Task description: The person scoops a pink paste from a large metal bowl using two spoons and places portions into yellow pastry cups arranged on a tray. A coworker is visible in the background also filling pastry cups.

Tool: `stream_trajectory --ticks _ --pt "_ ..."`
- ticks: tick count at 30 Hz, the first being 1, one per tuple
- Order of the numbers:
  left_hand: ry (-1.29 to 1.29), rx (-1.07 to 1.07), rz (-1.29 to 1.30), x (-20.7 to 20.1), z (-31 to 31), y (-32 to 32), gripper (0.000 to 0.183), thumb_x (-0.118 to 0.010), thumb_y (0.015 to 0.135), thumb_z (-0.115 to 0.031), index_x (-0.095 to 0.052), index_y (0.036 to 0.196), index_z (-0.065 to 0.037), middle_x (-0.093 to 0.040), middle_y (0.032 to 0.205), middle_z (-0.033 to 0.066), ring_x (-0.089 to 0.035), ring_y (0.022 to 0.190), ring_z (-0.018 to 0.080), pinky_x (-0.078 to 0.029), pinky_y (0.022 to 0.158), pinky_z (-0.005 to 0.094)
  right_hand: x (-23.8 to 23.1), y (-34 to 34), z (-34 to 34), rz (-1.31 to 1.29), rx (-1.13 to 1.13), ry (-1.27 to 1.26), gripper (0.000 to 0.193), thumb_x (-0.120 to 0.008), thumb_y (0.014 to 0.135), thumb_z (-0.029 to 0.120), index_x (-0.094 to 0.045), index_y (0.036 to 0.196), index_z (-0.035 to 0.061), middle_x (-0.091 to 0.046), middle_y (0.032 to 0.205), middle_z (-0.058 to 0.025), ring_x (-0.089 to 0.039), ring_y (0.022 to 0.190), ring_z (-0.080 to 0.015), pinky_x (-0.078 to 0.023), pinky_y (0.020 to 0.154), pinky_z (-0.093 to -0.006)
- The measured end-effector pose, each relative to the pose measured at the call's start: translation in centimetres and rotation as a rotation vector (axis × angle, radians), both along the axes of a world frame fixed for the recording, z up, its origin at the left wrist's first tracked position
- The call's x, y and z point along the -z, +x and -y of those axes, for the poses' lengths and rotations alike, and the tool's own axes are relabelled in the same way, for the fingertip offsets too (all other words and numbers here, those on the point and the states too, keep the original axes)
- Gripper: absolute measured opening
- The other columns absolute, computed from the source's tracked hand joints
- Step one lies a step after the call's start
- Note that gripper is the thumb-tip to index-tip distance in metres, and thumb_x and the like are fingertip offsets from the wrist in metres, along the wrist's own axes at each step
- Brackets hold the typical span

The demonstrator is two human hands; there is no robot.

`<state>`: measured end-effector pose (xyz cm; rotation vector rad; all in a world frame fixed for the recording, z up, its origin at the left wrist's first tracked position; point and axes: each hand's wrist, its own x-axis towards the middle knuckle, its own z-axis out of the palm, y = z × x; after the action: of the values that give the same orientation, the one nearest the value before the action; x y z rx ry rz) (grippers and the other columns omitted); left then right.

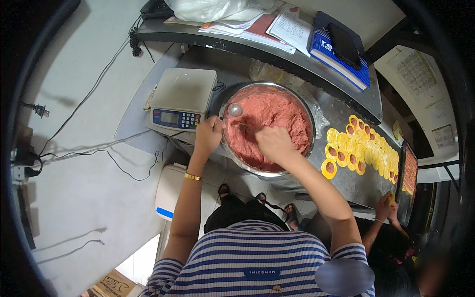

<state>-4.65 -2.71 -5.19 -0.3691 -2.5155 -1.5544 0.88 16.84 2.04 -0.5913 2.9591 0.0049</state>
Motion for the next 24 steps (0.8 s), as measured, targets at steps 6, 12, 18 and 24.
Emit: stream_trajectory --ticks 6,12,18,24 --pt "-0.021 -0.092 0.028 -0.1 -1.0 0.4 0.02 -0.049 0.084 -0.012 -0.056 0.073 0.002 -0.055 0.069 0.0243 -0.056 0.066 0.0416 -0.043 0.055 0.0422 2.3 0.3 3.2 0.055 -0.113 0.052 0.018 -0.049 0.079 0.014 -0.066 0.074 0.0098 -0.066 0.076 -0.0124 -0.066 0.072 -0.0251 -0.052 0.061 -0.0363" --pt "0.001 -0.106 0.02 0.4 -1.0 0.3 0.019 -0.05 0.083 -0.012 -0.055 0.071 0.002 -0.055 0.069 0.0251 -0.056 0.066 0.0423 -0.043 0.054 0.0428 3.3 2.2 0.3 0.209 0.216 -0.141 0.023 -0.052 0.079 0.019 -0.066 0.084 0.0011 -0.064 0.084 -0.0202 -0.063 0.079 -0.0339 -0.05 0.069 -0.0424" --pt "-0.081 -0.029 0.066 0.5 -0.2 -0.5 0.023 -0.048 0.084 -0.016 -0.059 0.072 0.001 -0.057 0.063 0.0195 -0.058 0.059 0.0298 -0.043 0.055 0.0364 4.4 1.9 -5.6 0.86 0.738 -0.891 0.026 -0.059 0.08 0.02 -0.067 0.095 0.0005 -0.064 0.067 -0.0087 -0.059 0.064 -0.0182 -0.044 0.055 -0.033" --pt "-0.152 0.053 0.146 -0.9 1.5 -0.2 0.026 -0.048 0.084 -0.018 -0.063 0.071 0.0 -0.057 0.058 0.0177 -0.058 0.054 0.0242 -0.042 0.054 0.0356 0.5 2.6 -9.8 0.776 0.627 -1.201 0.021 -0.059 0.082 0.007 -0.067 0.102 0.0029 -0.065 0.072 -0.0038 -0.051 0.054 -0.0106 -0.04 0.048 -0.0245"
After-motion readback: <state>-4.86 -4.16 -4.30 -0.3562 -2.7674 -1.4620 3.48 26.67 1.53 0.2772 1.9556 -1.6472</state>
